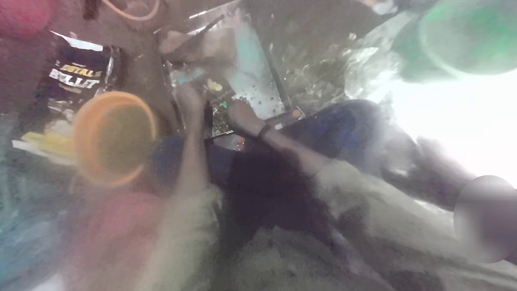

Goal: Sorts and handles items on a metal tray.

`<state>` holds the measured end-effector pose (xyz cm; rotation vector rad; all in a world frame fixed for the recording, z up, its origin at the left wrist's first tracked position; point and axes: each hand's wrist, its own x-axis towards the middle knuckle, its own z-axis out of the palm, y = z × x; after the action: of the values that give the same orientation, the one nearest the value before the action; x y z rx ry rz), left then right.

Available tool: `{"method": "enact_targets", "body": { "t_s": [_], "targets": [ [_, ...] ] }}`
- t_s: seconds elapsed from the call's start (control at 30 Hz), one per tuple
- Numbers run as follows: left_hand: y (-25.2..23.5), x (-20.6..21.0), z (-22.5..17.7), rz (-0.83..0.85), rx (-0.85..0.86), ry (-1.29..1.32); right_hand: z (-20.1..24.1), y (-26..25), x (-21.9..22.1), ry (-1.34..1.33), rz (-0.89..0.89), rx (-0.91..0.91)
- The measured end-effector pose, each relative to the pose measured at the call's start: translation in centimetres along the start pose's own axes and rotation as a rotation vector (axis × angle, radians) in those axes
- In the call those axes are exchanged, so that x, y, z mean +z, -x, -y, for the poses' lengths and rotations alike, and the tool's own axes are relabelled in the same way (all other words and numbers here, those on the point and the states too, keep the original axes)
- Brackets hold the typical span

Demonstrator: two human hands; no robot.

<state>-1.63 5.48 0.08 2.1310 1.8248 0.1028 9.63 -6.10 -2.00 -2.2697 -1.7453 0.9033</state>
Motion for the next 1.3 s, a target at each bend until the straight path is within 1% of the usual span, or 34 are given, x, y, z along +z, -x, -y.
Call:
{"method": "enact_targets", "body": {
  "t_s": [0.13, 0.2, 0.33, 0.4, 0.47, 0.53, 0.6, 0.67, 0.73, 0.87, 0.97, 1.03, 1.1, 1.17, 1.3],
  "targets": [
    [-0.8, 0.4, 0.4, -0.001, -0.018, 0.021, 0.8, -0.4, -0.7, 0.03, 0.041, -0.072],
    [-0.9, 0.3, 0.5, -0.008, -0.008, 0.032, 1.3, -1.7, -0.8, 0.035, 0.056, -0.09],
    [-1.1, 0.7, 1.1, -0.036, 0.111, -0.012, 2.5, -4.2, -0.3, -0.026, 0.025, 0.004],
    [-1.1, 1.2, 0.9, -0.066, 0.089, -0.006, 2.0, -4.3, -0.3, -0.06, -0.006, 0.0],
    [-0.6, 1.2, 1.1, -0.102, 0.067, -0.029, 1.5, -3.6, -0.1, -0.072, -0.015, -0.005],
    [-0.5, 1.4, 1.2, -0.148, 0.087, -0.038, 0.7, -3.4, -0.1, -0.028, -0.039, 0.002],
    [-0.1, 1.1, 1.1, -0.155, 0.084, -0.015, 0.8, -2.9, -0.6, 0.017, -0.012, 0.035],
    [0.1, 0.9, 1.1, -0.151, 0.09, 0.019, 0.9, -2.8, -1.0, 0.058, 0.013, 0.061],
    [0.3, 1.0, 1.0, -0.154, 0.084, 0.077, 0.5, -2.5, -1.7, 0.06, 0.032, 0.042],
    [0.6, 0.8, 1.0, -0.093, 0.071, 0.027, 0.2, -1.8, -1.8, -0.002, 0.106, 0.005],
    [0.3, 0.9, 1.0, -0.083, 0.054, -0.004, 0.2, -1.5, -1.5, -0.049, 0.137, -0.026],
    [-0.3, 1.2, 1.2, -0.091, 0.05, -0.007, 0.5, -1.5, -1.4, -0.055, 0.116, -0.013],
    [-0.7, 1.5, 1.5, -0.097, 0.088, -0.017, 0.8, -0.9, -1.4, -0.031, 0.08, -0.009],
    [-0.7, 1.4, 1.3, -0.07, 0.103, -0.03, 0.8, -0.3, -1.3, -0.017, 0.059, 0.003],
    [-0.1, 0.8, 0.8, -0.061, 0.061, -0.002, 1.2, -0.4, -0.9, -0.003, 0.092, -0.017]
  ]
}}
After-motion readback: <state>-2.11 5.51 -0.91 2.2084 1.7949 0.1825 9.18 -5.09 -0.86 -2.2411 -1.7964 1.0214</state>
